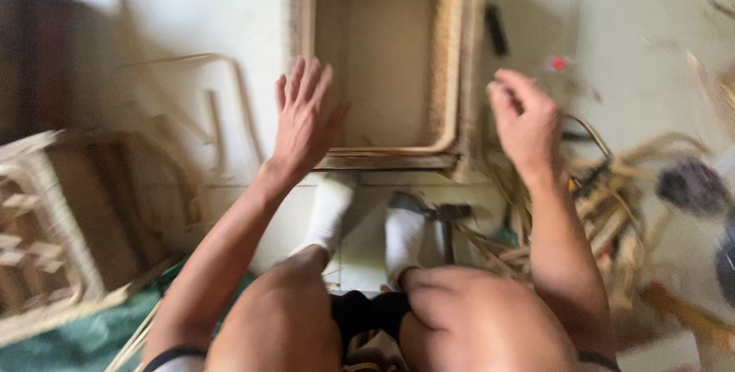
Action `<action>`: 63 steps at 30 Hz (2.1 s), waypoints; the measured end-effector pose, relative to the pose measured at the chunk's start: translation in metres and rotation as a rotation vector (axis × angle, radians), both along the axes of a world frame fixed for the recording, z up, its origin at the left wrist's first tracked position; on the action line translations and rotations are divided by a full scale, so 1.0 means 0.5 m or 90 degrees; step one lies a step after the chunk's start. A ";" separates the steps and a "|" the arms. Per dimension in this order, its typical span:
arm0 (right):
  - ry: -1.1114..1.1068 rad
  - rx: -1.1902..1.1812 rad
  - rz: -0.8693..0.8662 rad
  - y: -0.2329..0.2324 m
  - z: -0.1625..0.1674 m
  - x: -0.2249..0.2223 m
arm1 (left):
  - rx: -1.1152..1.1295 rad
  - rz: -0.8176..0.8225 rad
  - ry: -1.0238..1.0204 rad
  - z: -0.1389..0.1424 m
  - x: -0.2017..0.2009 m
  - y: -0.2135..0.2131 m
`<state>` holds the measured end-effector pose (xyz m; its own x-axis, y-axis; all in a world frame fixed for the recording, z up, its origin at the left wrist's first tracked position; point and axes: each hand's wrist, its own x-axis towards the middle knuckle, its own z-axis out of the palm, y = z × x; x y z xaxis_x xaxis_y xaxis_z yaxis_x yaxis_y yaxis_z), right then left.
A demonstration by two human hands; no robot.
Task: The person sits on the floor and squeezes glue from a bottle along the rim and strips of a woven bamboo basket held in a wooden frame. They then fit the basket into the frame, press the strips into place, and use a hammer to tap the frame edges to secure the basket.
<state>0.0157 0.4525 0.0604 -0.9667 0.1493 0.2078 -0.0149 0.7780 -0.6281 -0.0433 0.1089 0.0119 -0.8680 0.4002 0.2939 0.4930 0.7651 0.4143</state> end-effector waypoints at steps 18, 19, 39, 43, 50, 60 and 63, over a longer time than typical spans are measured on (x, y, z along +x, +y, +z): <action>0.036 -0.075 -0.340 0.191 -0.223 0.321 | -0.051 -0.211 -0.063 -0.003 0.151 0.014; -0.009 -0.035 -0.414 0.222 -0.217 0.343 | -0.059 -0.205 -0.066 -0.004 0.152 0.013; -0.298 0.105 -0.328 0.347 -0.171 0.315 | 0.035 -0.205 -0.064 -0.030 0.121 -0.011; -0.126 -0.040 -0.180 0.247 -0.041 0.139 | 0.053 -0.208 -0.068 -0.036 0.123 -0.015; -0.407 0.035 0.159 0.013 0.086 -0.293 | 0.064 -0.192 -0.062 -0.042 0.131 -0.017; -0.143 0.442 0.447 -0.134 -0.007 -0.613 | 0.079 -0.169 -0.065 -0.041 0.146 -0.016; -0.045 0.463 0.495 -0.116 -0.016 -0.623 | 0.081 -0.171 -0.074 -0.038 0.146 -0.016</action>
<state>-0.2960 0.3944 0.0522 -0.7562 -0.6514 -0.0621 -0.6506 0.7586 -0.0353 0.0299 0.1008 -0.0074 -0.7669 0.5859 0.2620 0.6144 0.5524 0.5634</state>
